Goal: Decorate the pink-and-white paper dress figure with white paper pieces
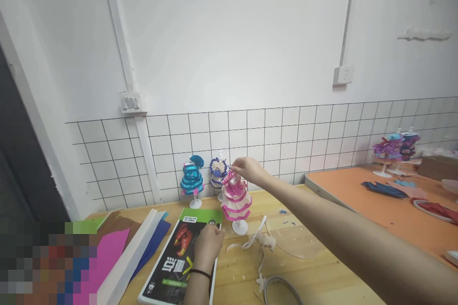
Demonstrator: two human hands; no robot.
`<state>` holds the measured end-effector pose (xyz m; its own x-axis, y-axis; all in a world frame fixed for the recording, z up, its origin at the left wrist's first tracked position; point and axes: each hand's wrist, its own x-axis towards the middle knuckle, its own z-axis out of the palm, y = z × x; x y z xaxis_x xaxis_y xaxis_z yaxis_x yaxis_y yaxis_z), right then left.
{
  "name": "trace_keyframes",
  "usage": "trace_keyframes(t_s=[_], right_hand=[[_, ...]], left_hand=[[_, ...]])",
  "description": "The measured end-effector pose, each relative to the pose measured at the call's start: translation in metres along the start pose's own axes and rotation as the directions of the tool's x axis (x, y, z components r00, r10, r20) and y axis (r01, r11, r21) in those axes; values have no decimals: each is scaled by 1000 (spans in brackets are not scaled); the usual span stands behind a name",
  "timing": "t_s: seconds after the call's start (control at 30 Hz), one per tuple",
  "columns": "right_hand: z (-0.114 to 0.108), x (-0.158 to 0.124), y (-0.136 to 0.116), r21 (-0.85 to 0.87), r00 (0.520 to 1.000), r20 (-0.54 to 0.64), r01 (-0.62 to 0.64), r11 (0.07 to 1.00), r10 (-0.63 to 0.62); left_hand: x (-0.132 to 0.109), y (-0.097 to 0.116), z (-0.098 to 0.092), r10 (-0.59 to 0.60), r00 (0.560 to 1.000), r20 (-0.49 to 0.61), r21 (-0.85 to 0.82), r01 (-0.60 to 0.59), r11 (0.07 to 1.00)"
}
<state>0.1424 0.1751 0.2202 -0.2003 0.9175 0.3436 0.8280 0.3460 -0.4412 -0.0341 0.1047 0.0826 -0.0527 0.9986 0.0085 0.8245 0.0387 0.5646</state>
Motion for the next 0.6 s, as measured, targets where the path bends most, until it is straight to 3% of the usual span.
trace_keyframes(t_s=[0.6], right_hand=[[3,3,3,20,1000,-15,1,1000,-1]], left_hand=[[7,-8,9,42,999,5,-47,-42,998]])
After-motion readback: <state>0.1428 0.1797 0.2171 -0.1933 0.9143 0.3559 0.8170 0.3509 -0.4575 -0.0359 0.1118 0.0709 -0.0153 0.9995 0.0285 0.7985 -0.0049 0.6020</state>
